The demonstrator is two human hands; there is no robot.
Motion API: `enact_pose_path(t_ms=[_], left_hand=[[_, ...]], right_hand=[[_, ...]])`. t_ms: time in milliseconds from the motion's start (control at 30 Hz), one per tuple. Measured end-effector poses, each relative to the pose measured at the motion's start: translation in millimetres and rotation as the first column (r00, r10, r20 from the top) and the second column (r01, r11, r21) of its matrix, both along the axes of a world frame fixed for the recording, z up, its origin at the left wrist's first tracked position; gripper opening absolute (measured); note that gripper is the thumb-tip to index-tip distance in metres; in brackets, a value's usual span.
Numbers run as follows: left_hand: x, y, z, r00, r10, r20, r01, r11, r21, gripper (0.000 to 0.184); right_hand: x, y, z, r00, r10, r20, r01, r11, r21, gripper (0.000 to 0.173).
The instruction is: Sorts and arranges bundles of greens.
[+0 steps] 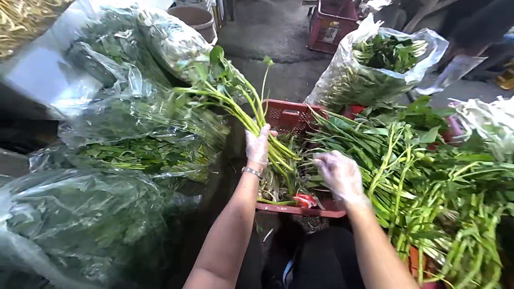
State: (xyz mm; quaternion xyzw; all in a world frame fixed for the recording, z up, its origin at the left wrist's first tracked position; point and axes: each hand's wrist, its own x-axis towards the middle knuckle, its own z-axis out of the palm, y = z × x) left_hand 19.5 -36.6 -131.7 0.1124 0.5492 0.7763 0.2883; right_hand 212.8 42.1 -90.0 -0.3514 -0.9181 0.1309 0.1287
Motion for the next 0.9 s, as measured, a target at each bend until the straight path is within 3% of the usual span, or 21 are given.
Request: enact_pose_path(t_ms=[67,167,233,333,433,567,900], left_hand=[[8,0,-1,0.997,-0.079,-0.02,0.08,0.994,0.067,0.058],[22,6,-3,0.98,-0.175,-0.09,0.185,0.975,0.125,0.054],[31,6,-6,0.96,-0.239,-0.147,0.253,0.964,0.083,0.058],[35,3,-7,0.93,-0.335,-0.152,0.347,0.936,0.06,0.055],[31,0,-7,0.899,-0.429,-0.092,0.435,0.898,0.06,0.048],[31,1,-8,0.862,-0.504,-0.048,0.506,0.86,0.064,0.049],[32,6,-8,0.857,-0.5,-0.129,0.506,0.863,0.016,0.045]], right_hand=[[-3,14,13,0.992,-0.056,0.111,0.067,0.994,-0.091,0.031],[-27,11,22,0.991,-0.011,-0.131,-0.026,0.96,-0.28,0.038],[-46,5,23,0.956,-0.041,-0.289,-0.107,0.873,-0.476,0.045],[-62,5,11,0.868,-0.173,-0.466,-0.187,0.755,-0.628,0.032],[-60,8,4,0.773,-0.305,-0.557,-0.236,0.676,-0.698,0.027],[-53,8,5,0.721,-0.411,-0.558,-0.221,0.627,-0.747,0.03],[-42,19,7,0.7,-0.405,-0.589,-0.317,0.562,-0.764,0.027]])
